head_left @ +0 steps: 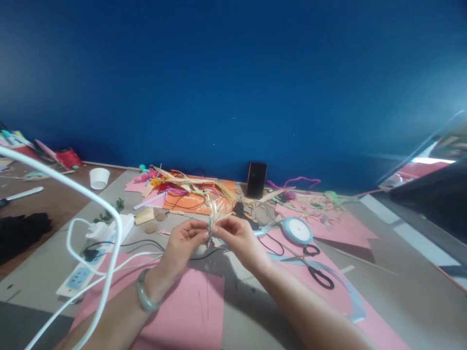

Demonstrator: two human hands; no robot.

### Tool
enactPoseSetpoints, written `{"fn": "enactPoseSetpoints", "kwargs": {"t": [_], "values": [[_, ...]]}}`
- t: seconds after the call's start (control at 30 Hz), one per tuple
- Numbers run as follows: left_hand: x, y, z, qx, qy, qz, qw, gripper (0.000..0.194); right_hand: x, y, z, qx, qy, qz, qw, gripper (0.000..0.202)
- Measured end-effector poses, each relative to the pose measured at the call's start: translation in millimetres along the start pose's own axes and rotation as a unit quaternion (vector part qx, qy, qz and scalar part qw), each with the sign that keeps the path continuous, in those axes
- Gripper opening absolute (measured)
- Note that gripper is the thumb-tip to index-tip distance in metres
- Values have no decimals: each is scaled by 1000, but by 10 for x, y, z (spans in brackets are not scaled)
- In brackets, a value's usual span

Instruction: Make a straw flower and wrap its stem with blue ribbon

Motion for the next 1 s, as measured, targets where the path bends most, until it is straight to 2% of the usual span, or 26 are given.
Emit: {"fn": "enactPoseSetpoints", "kwargs": {"t": [0.27, 0.67, 1.0], "values": [[-31, -19, -16, -8, 16, 5, 1000, 28, -45, -26, 23, 4, 5, 56, 998, 23], [-7, 10, -14, 2, 7, 18, 1000, 35, -107, -39, 39, -18, -1, 77, 997, 27], [15, 42, -6, -2, 5, 57, 998, 35, -94, -17, 37, -4, -9, 65, 998, 27]]}}
Point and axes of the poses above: each hand's wrist, its own z-axis towards the middle knuckle, its own y-axis out of the back of the hand, x = y × z, the point moved 3 cm from there along z, towards the middle knuckle, and after that the axes turned 14 degrees about x, right-handed, at the moved point
